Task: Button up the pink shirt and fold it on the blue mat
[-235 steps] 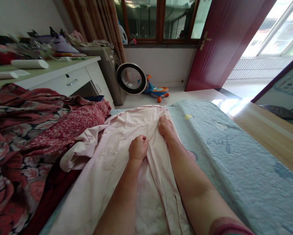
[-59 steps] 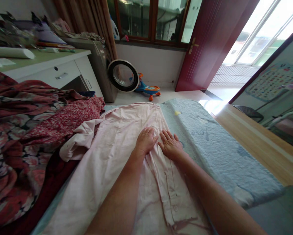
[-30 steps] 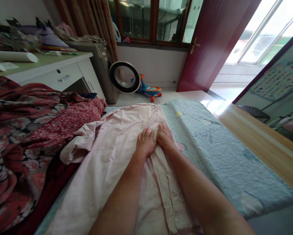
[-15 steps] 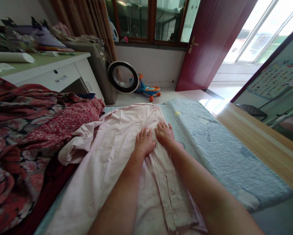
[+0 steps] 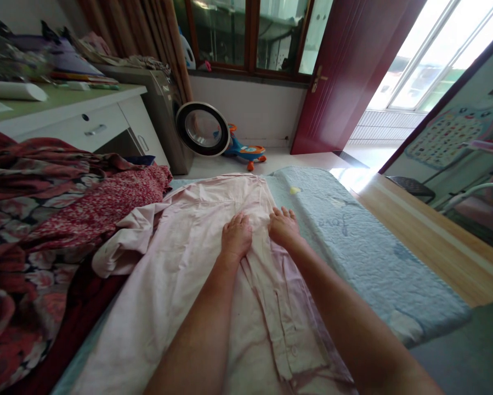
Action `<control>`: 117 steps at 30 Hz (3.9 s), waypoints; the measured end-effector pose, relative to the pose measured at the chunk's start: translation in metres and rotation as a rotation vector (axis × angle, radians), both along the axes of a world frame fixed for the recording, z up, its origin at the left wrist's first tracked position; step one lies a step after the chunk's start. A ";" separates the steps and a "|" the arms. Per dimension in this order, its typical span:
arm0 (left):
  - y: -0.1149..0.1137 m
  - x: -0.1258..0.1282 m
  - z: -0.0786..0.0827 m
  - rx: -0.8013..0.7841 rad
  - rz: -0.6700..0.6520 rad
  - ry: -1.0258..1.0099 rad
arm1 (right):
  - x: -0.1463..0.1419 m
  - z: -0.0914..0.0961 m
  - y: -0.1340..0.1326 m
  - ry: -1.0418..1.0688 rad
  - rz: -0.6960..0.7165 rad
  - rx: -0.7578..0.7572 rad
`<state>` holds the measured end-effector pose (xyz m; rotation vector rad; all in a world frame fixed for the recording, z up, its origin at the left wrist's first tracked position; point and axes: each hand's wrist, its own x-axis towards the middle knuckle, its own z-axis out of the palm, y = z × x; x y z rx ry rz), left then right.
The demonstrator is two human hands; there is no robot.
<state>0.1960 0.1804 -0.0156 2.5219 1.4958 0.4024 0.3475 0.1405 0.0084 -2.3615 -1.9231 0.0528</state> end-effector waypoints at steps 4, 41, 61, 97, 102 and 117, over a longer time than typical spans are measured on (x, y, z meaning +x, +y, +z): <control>0.000 -0.001 0.000 0.009 0.035 -0.012 | -0.014 -0.009 0.035 0.153 0.126 0.122; -0.002 0.000 -0.005 -0.029 0.059 0.058 | -0.003 -0.022 0.050 0.115 0.357 0.230; -0.008 -0.002 -0.001 0.003 0.065 0.012 | -0.032 -0.002 -0.105 0.119 0.210 -0.035; 0.007 -0.011 -0.010 -0.123 0.107 -0.634 | -0.103 0.011 -0.243 0.190 0.446 -0.131; 0.018 -0.017 -0.007 -0.246 0.176 -0.861 | -0.100 0.009 -0.245 0.184 0.481 -0.140; -0.121 -0.121 0.023 -0.149 -0.183 0.051 | -0.101 0.002 -0.248 0.136 0.503 -0.031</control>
